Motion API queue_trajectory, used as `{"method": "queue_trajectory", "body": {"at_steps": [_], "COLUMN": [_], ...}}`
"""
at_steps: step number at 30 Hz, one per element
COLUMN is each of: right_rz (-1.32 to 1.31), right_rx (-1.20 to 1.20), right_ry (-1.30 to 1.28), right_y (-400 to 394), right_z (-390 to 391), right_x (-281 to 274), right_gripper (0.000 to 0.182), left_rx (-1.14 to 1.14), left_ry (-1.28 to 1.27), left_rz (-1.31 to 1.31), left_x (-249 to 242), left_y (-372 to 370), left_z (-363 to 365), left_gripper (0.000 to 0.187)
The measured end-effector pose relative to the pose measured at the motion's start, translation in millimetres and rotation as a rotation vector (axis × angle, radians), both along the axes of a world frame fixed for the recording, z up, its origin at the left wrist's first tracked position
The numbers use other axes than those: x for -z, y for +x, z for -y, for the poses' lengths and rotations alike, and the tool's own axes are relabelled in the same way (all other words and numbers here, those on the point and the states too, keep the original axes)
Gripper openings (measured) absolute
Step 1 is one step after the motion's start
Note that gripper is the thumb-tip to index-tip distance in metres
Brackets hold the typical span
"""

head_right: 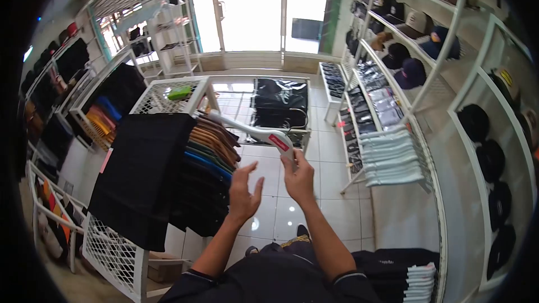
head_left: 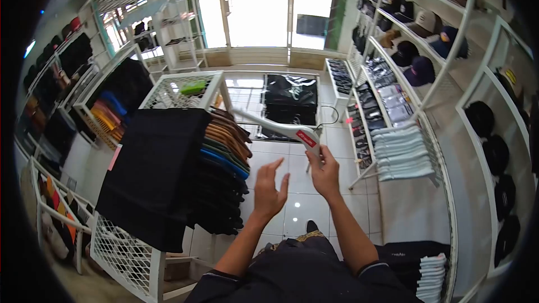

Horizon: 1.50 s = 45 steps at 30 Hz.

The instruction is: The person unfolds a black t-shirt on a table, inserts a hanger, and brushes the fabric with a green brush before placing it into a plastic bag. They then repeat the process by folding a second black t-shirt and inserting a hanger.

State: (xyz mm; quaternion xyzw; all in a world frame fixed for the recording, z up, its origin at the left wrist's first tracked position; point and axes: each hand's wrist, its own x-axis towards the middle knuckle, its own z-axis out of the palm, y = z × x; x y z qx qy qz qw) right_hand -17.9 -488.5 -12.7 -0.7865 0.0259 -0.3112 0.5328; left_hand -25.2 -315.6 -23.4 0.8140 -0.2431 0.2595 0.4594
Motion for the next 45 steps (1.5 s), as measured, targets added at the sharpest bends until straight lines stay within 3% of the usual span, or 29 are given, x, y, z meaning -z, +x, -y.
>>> {"method": "queue_trajectory", "body": {"at_steps": [2, 4, 6, 8, 10, 12, 14, 21, 24, 26, 28, 29, 31, 34, 38, 43, 45], "right_rz": [0.027, -0.019, -0.028, -0.034, -0.047, -0.058, 0.367, 0.456, 0.457, 0.423, 0.397, 0.394, 0.428, 0.444, 0.448, 0.434, 0.426], "right_rx": [-0.066, -0.16, -0.26, -0.363, -0.469, -0.502, -0.475, -0.745, -0.874, -0.964, -1.044, -1.071, -1.115, -1.198, -1.269, -1.354, -1.361], "right_ry": [-0.091, -0.13, -0.148, -0.175, -0.142, -0.206, -0.459, -0.504, -0.479, -0.438, -0.427, -0.434, -0.452, -0.455, -0.418, -0.474, -0.492], "right_y": [7, 16, 31, 51, 74, 97, 126, 207, 232, 242, 252, 255, 260, 260, 257, 255, 252], "right_z": [2, 5, 7, 1, -5, -20, -35, -82, -95, -104, -113, -119, -131, -148, -164, -170, -171], "right_x": [-13, -25, -33, -40, -43, -46, -49, -30, -21, -13, -2, 3, 8, 11, 20, 28, 34], "right_gripper": [0.026, 0.027, 0.031, 0.034, 0.041, 0.049, 0.057, 0.062, 0.061, 0.061, 0.063, 0.063, 0.063, 0.063, 0.063, 0.062, 0.062], "left_rx": [-0.189, -0.319, -0.449, -0.34, -0.283, -0.374, -0.483, -0.86, -1.254, -1.399, -1.606, -1.647, -1.595, -1.653, -1.672, -1.558, -1.484], "left_ry": [0.075, 0.131, 0.402, 0.462, 0.457, 0.393, 0.27, 0.13, 0.301, 0.316, 0.476, 0.466, 0.522, 0.589, 0.641, 0.416, 0.349], "left_rz": [0.219, 0.265, 0.282, 0.191, -0.094, -0.076, -0.086, -0.136, -0.025, -0.144, -0.462, -0.489, -0.518, -0.451, -0.442, -0.508, -0.504], "left_x": [-9, -25, -50, -52, -38, -31, -22, -20, -24, -18, -17, -12, 9, 29, 32, -2, -7], "left_y": [20, 32, 35, 47, 54, 53, 53, 37, 16, -10, -26, -33, -41, -41, -45, -55, -62], "left_z": [-28, -48, -64, -80, -92, -93, -94, -109, -134, -140, -145, -149, -157, -163, -168, -158, -164], "left_gripper": [0.049, 0.051, 0.052, 0.045, 0.037, 0.028, 0.029, 0.042, 0.042, 0.052, 0.078, 0.078, 0.1, 0.102, 0.098, 0.094, 0.082]}}
